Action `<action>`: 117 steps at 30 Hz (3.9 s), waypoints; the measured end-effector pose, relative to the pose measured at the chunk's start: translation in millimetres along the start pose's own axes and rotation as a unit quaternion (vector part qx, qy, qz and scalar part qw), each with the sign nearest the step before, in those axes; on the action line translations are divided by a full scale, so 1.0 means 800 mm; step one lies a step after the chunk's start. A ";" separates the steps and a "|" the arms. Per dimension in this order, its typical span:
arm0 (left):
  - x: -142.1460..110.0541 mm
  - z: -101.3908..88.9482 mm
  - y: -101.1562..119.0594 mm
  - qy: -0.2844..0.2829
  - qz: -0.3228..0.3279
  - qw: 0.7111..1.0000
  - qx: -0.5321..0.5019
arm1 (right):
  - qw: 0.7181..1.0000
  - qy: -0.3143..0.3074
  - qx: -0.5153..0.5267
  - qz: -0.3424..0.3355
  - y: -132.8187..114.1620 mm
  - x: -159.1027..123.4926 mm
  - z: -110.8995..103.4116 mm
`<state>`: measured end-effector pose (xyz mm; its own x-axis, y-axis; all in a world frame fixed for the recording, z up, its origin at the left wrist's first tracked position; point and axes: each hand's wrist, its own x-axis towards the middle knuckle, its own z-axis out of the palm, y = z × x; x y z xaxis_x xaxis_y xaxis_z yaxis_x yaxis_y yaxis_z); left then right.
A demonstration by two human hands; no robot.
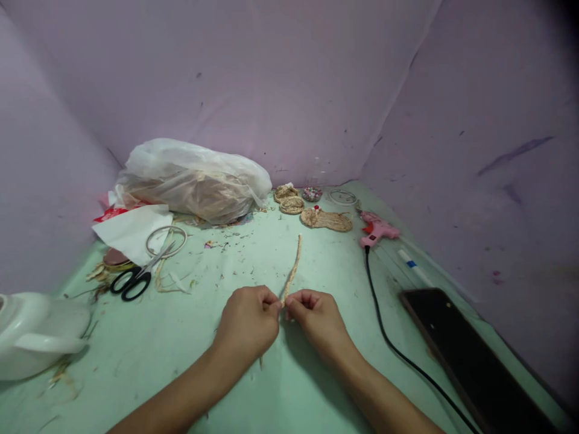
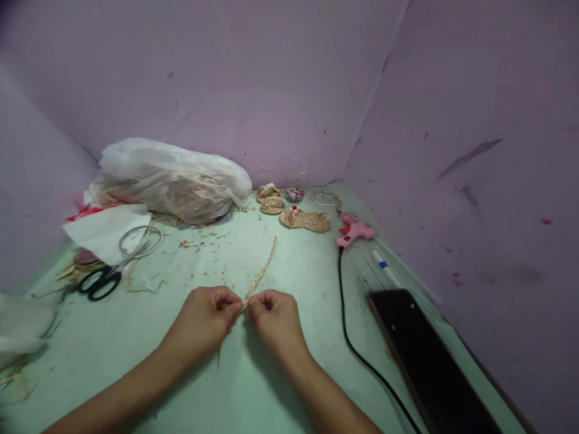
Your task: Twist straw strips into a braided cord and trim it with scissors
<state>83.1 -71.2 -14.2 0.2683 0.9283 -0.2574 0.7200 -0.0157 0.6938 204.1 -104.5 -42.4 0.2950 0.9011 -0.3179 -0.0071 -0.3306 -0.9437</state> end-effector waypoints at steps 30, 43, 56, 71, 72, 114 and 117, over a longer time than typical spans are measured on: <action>0.016 -0.006 -0.006 -0.232 -0.140 0.908 -0.320 | 0.990 -0.075 0.118 0.029 0.007 0.001 0.003; 0.015 0.004 -0.010 -0.116 -0.064 0.958 -0.253 | 0.988 -0.060 -0.111 -0.089 0.003 0.002 -0.010; 0.010 0.010 0.004 -0.062 -0.191 0.915 -0.350 | 0.940 -0.015 -0.269 -0.211 0.001 -0.028 0.000; 0.012 0.014 -0.013 -0.086 -0.062 0.950 -0.295 | 0.947 0.140 -0.123 -0.263 -0.030 -0.031 -0.021; 0.011 0.014 -0.014 -0.094 -0.058 0.950 -0.291 | 0.965 0.133 -0.088 -0.208 -0.031 -0.026 -0.024; -0.026 -0.015 0.015 0.074 0.094 0.992 -0.044 | 0.973 -0.055 0.206 0.092 -0.002 -0.007 0.002; -0.008 -0.018 0.017 -0.063 -0.102 0.962 -0.244 | 0.971 -0.084 0.205 0.087 -0.003 -0.007 0.002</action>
<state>82.0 -72.1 6.7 0.2511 0.8410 -0.4792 0.3880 0.3660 0.8458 200.6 -108.3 -38.2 0.0949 0.8858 -0.4543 -0.4330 -0.3742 -0.8200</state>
